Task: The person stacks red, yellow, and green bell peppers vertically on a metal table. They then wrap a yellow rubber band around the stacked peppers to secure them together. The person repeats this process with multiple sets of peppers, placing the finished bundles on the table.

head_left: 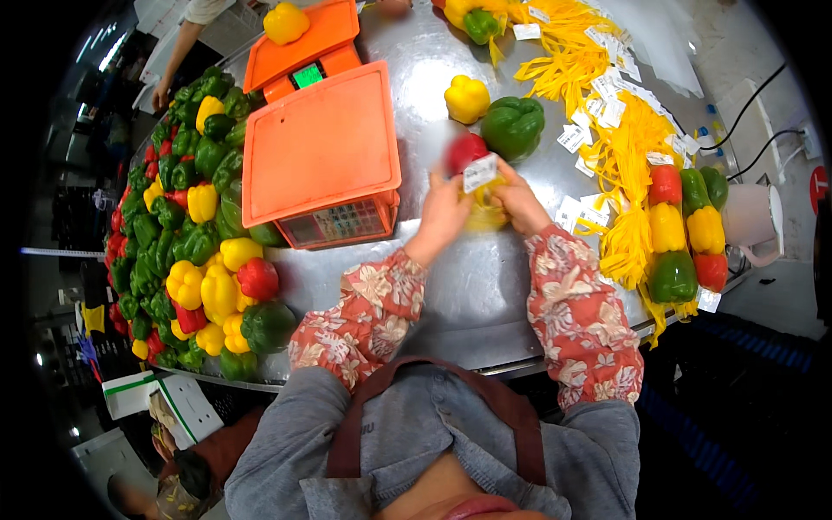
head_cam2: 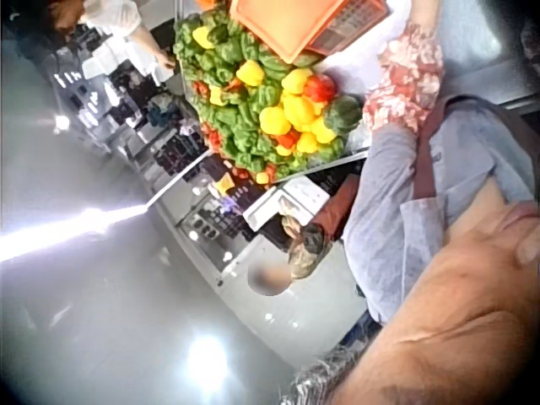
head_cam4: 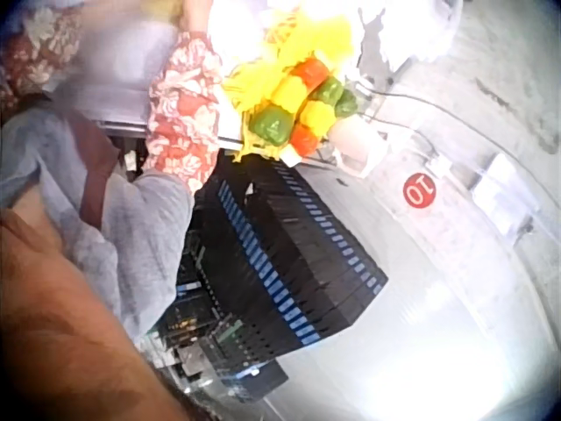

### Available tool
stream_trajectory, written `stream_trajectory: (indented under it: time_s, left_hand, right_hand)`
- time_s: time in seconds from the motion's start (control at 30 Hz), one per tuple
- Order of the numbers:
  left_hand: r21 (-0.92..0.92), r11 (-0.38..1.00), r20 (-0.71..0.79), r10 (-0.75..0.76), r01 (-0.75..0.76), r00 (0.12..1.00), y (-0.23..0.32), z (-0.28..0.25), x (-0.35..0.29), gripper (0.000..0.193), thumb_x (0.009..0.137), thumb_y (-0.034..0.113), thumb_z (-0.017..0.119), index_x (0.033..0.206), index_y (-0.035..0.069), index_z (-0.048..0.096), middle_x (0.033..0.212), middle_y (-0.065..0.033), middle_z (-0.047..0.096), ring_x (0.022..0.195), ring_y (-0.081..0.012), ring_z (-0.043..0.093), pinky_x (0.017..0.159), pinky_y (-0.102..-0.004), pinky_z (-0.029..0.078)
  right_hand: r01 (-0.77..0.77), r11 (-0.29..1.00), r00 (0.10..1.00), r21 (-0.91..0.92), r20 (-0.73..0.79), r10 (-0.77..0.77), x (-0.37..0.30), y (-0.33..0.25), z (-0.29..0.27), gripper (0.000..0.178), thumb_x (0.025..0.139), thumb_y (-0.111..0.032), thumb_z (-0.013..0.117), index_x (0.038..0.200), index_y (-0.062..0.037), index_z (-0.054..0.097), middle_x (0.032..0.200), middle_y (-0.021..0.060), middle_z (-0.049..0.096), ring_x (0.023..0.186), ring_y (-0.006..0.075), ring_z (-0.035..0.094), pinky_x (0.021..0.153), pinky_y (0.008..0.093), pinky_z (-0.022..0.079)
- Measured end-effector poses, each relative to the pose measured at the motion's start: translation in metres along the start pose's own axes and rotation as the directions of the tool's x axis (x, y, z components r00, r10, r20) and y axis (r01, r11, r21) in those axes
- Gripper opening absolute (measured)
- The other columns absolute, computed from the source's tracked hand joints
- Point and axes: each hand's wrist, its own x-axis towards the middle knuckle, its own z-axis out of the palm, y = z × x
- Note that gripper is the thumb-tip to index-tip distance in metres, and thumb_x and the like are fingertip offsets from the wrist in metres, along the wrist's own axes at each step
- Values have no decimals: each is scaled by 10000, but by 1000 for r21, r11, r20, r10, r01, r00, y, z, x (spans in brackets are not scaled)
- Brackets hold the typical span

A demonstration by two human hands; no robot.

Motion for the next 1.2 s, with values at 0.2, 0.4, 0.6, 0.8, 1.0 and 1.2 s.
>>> stream_trajectory:
  time_s: [0.2, 0.4, 0.6, 0.8, 1.0, 1.2]
  left_hand:
    - [-630, 673, 277, -270, 387, 922, -4, 2, -47, 201, 841, 110, 508, 1005, 13, 572, 1169, -152, 485, 865, -212, 575, 740, -329, 478]
    - [-874, 139, 446, -150, 466, 882, -1, -14, -59, 163, 909, 155, 459, 992, 38, 536, 962, -40, 584, 859, -131, 542, 786, -295, 426]
    - [-827, -190, 554, -105, 530, 826, -6, -13, -60, 180, 927, 205, 409, 922, 58, 511, 862, -50, 548, 841, -174, 536, 774, -305, 412]
    - [-765, -221, 571, 201, 605, 796, 0, -22, -64, 204, 946, 228, 375, 909, 79, 509, 536, 40, 311, 489, -85, 331, 497, -246, 307]
    - [-855, 116, 487, -155, 505, 860, 7, -20, -26, 198, 947, 240, 399, 885, 85, 505, 501, 63, 244, 441, -59, 251, 428, -238, 217]
    - [-783, 428, 220, -489, 452, 844, -21, 36, -3, 191, 935, 229, 435, 869, 64, 508, 622, 24, 457, 532, -75, 454, 451, -242, 394]
  right_hand:
    - [-76, 995, 997, -59, -15, 75, -75, -13, 1, 564, 829, -11, 417, 1370, -116, 301, 629, -38, 458, 506, 36, 388, 442, 186, 305]
    - [-66, 972, 982, 224, -159, 104, -85, 24, -25, 185, 867, -58, 428, 1027, -34, 517, 636, -35, 451, 553, 54, 404, 509, 203, 341]
    - [-12, 785, 961, 619, -209, 180, -119, 1, 14, 139, 894, -158, 459, 968, -54, 513, 734, 6, 512, 663, 110, 459, 627, 259, 384]
    - [-247, 653, 940, 716, 339, -17, -123, 38, 4, 154, 867, -187, 538, 950, -58, 546, 899, 36, 589, 825, 121, 552, 768, 256, 434]
    - [67, 970, 994, 235, -98, -44, -81, -2, -2, 150, 867, -197, 557, 880, -50, 586, 609, -48, 483, 530, 50, 442, 498, 187, 355]
    - [91, 995, 873, 44, -484, -58, -17, 47, -10, 171, 889, -183, 506, 807, -56, 586, 533, -57, 419, 452, 45, 364, 408, 207, 286]
